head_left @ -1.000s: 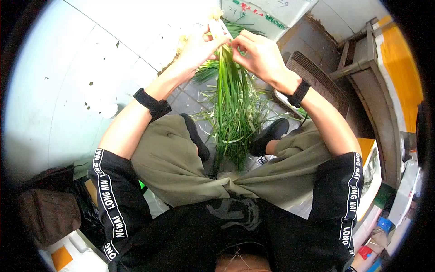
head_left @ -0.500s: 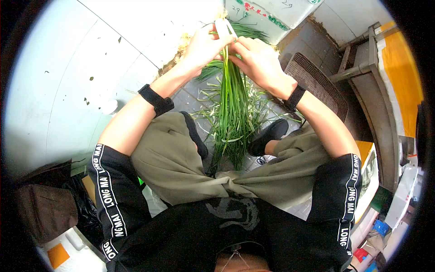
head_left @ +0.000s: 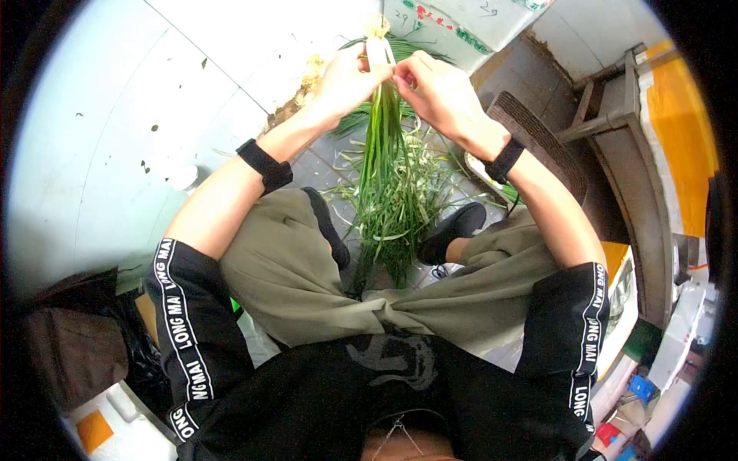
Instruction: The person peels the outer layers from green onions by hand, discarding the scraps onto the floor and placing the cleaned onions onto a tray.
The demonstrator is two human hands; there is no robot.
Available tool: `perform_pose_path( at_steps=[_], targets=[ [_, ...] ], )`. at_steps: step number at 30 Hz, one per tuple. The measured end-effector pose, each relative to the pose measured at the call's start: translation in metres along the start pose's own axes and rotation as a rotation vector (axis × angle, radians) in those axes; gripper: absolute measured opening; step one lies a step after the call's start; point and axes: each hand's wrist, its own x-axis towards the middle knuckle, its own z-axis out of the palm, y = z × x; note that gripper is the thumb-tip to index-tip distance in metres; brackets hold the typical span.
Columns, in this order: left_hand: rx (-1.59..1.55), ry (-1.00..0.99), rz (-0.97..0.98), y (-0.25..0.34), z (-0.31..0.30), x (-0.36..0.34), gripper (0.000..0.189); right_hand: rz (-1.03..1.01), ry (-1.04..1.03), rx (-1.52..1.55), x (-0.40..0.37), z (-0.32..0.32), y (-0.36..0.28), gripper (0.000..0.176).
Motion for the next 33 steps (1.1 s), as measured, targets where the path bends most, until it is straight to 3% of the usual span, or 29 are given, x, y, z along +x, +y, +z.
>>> perform_pose_path(
  at_steps=[5, 7, 12, 17, 19, 22, 26, 28, 33],
  targets=[
    [-0.100, -0.016, -0.070, 0.019, -0.005, -0.007, 0.042, 0.009, 0.110, 0.019, 0.001, -0.008, 0.008, 0.013],
    [-0.079, -0.099, -0.102, 0.028, -0.007, -0.008, 0.030, 0.037, 0.137, 0.008, 0.000, -0.013, 0.010, 0.012],
    [-0.149, -0.211, -0.114, 0.026, -0.010, -0.010, 0.030, 0.114, 0.275, 0.021, -0.004, -0.023, 0.022, 0.013],
    [-0.115, -0.216, -0.120, 0.028, -0.011, -0.011, 0.034, 0.223, 0.268, 0.068, -0.008, -0.042, 0.033, 0.013],
    [-0.057, -0.128, -0.078, 0.028, -0.016, -0.008, 0.035, 0.258, -0.116, 0.149, -0.021, -0.037, 0.044, 0.012],
    [-0.040, -0.045, -0.069, 0.024, -0.022, -0.005, 0.037, 0.263, -0.504, 0.053, -0.041, -0.028, 0.044, 0.013],
    [-0.055, -0.028, -0.084, 0.023, -0.028, -0.007, 0.038, 0.308, -0.585, 0.070, -0.058, -0.010, 0.043, 0.014],
    [-0.061, -0.041, -0.034, 0.022, -0.029, -0.007, 0.037, 0.188, -0.716, 0.049, -0.062, -0.008, 0.042, 0.015],
    [0.019, 0.000, -0.003, 0.018, -0.028, -0.004, 0.036, 0.175, -0.783, -0.122, -0.062, -0.009, 0.037, 0.016]
  ],
)
